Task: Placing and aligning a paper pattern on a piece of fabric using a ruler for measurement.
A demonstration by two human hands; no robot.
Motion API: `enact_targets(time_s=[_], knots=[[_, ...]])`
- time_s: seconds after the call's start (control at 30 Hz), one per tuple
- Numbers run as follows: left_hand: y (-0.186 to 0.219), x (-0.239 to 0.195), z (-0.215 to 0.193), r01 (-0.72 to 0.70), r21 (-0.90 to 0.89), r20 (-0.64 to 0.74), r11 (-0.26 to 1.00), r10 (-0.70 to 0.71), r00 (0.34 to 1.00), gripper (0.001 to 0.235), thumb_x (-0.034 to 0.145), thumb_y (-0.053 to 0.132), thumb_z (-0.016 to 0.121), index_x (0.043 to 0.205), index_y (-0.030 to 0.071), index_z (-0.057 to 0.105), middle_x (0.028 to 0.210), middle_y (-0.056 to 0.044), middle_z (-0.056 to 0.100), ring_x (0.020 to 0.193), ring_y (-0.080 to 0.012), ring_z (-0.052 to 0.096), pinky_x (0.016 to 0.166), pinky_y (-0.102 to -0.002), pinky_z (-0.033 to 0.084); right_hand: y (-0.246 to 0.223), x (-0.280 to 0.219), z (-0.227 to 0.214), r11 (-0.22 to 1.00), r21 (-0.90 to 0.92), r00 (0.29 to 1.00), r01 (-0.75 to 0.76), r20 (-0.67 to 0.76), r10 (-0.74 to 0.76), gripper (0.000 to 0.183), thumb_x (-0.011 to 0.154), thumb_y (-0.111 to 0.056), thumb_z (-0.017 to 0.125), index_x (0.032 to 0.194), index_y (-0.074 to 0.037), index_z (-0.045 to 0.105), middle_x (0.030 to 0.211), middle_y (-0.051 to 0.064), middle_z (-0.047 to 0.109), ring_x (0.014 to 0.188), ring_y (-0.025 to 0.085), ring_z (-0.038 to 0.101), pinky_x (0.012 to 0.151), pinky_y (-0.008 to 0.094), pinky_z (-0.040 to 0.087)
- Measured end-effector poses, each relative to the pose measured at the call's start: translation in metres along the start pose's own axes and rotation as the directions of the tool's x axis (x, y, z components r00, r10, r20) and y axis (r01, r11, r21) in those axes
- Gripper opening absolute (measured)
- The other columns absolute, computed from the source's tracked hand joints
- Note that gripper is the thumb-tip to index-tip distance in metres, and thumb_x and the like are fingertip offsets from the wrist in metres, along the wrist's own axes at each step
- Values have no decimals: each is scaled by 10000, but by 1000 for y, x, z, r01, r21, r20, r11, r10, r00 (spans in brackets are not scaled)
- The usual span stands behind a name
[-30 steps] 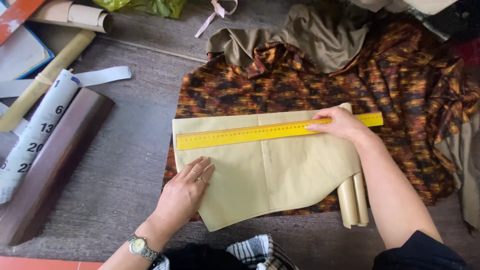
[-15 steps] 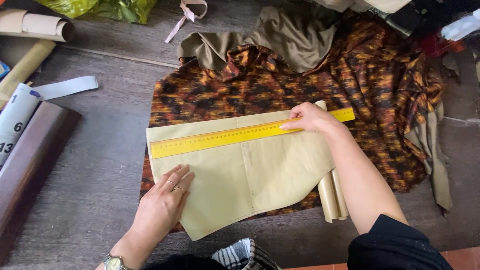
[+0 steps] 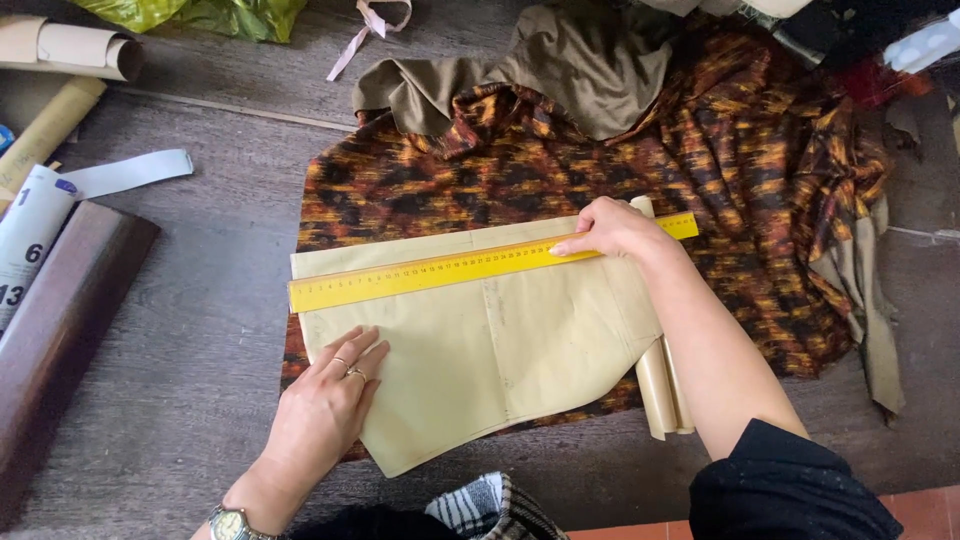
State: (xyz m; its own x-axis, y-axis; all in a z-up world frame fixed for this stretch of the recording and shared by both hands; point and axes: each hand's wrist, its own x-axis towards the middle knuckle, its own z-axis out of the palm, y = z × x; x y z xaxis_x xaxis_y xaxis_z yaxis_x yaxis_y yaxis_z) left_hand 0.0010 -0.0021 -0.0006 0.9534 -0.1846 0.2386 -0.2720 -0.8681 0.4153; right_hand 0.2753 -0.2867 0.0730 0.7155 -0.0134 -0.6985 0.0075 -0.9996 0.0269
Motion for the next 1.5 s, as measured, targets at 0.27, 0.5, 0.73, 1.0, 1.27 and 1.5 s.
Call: enact_targets(time_s=[0.27,0.5,0.73,1.0,1.27,1.5], knots=[[-1,0,0,13,-11,16,1000,-12,1000,333,909,171,548,1217,61,606,1297,-93,589,1213,-245,547,934,-347,499,-2,8,2,999,-31,1000,12,6,-12,463,692,-570,808,665,-146,622,810,10,582,705,174,492,567,323,313],[1,1,-3,6,-18,7,1000,-6,1000,334,903,158,559,1216,53,605,1293,-97,592,1208,-243,552,937,-348,501,-7,8,1,999,-34,1000,11,29,-10,499,682,-575,822,597,-145,585,724,11,546,647,160,451,539,312,272],[1,2,-4,13,-22,13,1000,-13,1000,335,906,163,557,1219,54,605,1289,-91,594,1211,-238,550,926,-344,508,-8,11,1,998,-60,999,23,31,-21,603,695,-575,826,542,-152,424,664,17,462,588,165,381,533,313,229],[1,2,-3,5,11,7,1000,-5,1000,335,903,157,558,1219,57,604,1284,-90,597,1208,-229,550,920,-334,509,-8,13,2,997,-59,998,47,32,-45,655,693,-572,836,529,-159,355,618,12,409,557,160,342,528,316,218],[-1,-3,8,37,74,63,997,-42,997,444,890,178,538,1312,40,523,1363,-119,519,1298,-232,462,948,-327,483,2,30,8,994,-79,997,78,18,-77,644,659,-603,831,518,-158,387,578,9,448,537,160,378,521,317,231],[-9,-5,17,157,400,103,903,-215,971,773,825,503,561,1444,92,354,1521,-181,317,1419,-328,283,1090,-424,325,-4,21,5,996,-81,999,47,8,-47,619,664,-599,828,549,-173,393,609,8,473,573,162,407,553,302,234]])
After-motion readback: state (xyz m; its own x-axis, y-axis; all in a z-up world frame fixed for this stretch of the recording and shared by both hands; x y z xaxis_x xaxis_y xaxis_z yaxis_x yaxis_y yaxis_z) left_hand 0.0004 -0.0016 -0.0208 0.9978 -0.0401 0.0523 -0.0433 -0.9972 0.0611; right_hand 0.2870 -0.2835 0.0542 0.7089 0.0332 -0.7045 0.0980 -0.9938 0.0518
